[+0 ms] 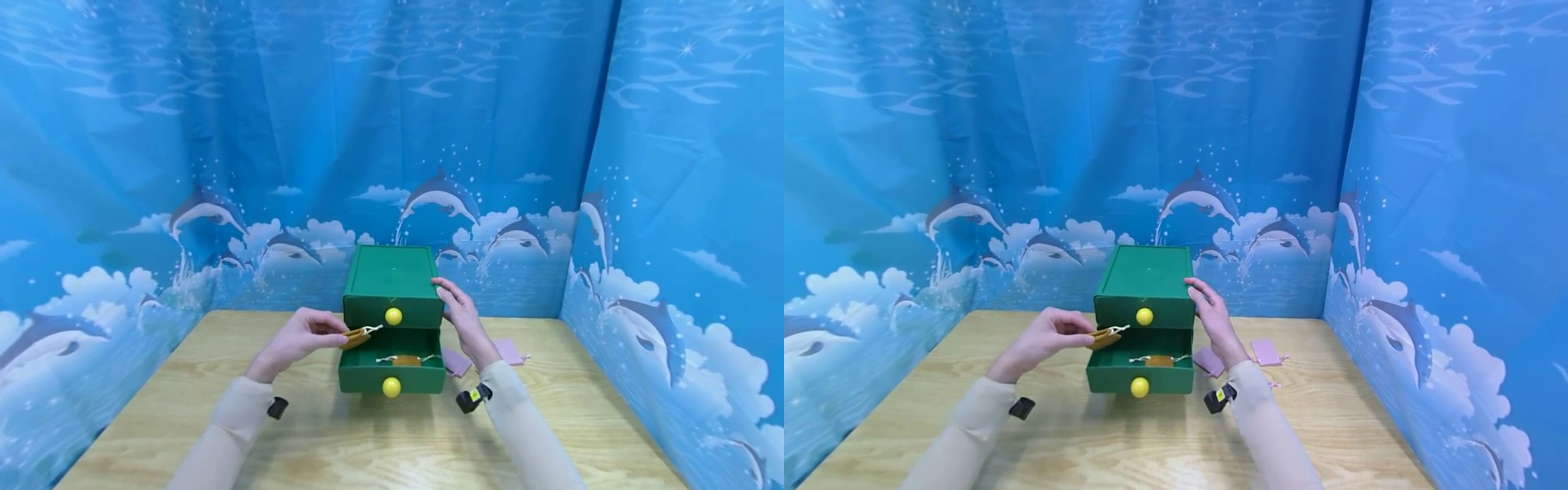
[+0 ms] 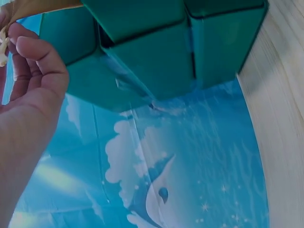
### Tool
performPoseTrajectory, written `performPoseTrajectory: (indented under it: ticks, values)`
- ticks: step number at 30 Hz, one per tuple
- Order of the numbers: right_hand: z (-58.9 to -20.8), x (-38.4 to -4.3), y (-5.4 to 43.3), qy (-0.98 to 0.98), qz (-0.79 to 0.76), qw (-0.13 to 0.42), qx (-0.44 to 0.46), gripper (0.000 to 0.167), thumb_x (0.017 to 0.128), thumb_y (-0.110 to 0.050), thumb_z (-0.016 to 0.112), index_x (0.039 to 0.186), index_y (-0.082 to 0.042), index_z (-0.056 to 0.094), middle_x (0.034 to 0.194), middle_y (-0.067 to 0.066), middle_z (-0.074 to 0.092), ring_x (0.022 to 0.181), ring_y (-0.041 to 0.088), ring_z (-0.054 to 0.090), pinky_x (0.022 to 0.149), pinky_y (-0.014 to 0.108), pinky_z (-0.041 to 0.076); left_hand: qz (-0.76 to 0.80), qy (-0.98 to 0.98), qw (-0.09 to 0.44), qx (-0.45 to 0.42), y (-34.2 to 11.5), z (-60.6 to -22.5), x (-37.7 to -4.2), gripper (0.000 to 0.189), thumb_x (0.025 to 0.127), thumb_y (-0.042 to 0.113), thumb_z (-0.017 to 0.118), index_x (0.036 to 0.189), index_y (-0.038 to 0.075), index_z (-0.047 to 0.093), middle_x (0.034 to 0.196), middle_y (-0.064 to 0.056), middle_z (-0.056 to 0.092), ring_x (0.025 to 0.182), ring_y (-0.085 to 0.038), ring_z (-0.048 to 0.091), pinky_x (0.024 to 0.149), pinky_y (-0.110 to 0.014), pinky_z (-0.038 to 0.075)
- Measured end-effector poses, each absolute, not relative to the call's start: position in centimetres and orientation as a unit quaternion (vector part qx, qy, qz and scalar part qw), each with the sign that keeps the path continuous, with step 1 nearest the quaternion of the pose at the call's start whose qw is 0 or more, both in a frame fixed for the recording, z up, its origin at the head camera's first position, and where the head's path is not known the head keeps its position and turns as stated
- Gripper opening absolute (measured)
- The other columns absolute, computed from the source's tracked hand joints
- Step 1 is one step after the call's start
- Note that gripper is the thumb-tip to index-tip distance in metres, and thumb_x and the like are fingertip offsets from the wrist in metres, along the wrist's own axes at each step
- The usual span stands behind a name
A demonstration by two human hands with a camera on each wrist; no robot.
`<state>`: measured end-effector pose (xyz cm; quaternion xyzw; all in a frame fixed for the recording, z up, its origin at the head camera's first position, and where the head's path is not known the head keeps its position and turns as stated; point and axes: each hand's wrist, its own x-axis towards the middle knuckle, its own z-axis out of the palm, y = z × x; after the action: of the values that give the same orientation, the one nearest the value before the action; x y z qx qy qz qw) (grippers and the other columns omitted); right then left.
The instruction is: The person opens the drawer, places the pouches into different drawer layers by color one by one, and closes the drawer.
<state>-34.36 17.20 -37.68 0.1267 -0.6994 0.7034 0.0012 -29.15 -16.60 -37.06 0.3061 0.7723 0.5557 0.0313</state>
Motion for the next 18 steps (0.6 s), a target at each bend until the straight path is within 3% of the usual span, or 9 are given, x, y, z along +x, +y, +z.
performPoseTrajectory:
  ticks: [5, 13, 18]
  values:
    - [-37.8, -34.3, 17.0, -0.703, 0.698, 0.017, 0.135, 0.045, 0.104, -0.038, 0.046, 0.144, -0.016, 0.047, 0.159, 0.002, 0.030, 0.146, 0.025, 0.030, 0.116, 0.058, 0.028, 0.544, 0.777, 0.037, 0.313, -15.3, -37.1, -29.1, 0.018, 0.091, 0.021, 0.072, 0.102, 0.007, 0.074, 0.098, -0.012, 0.070, 0.085, -0.038, 0.065, 0.079, -0.039, 0.058]
    - [-36.6, -33.1, 16.8, -0.703, 0.699, 0.006, 0.133, 0.044, 0.106, -0.032, 0.043, 0.146, -0.013, 0.045, 0.161, 0.005, 0.027, 0.147, 0.028, 0.028, 0.116, 0.057, 0.028, 0.516, 0.798, 0.016, 0.310, -13.6, -37.8, -29.4, 0.015, 0.092, 0.022, 0.071, 0.100, 0.010, 0.075, 0.098, -0.009, 0.070, 0.082, -0.028, 0.065, 0.075, -0.038, 0.058]
    - [-36.3, -32.7, 16.8, -0.701, 0.700, 0.003, 0.133, 0.044, 0.107, -0.028, 0.041, 0.147, -0.010, 0.043, 0.162, 0.007, 0.025, 0.147, 0.030, 0.027, 0.116, 0.057, 0.028, 0.493, 0.811, -0.007, 0.316, -12.6, -38.2, -29.6, 0.012, 0.090, 0.020, 0.072, 0.097, 0.011, 0.076, 0.092, -0.007, 0.070, 0.076, -0.019, 0.064, 0.069, -0.030, 0.056]
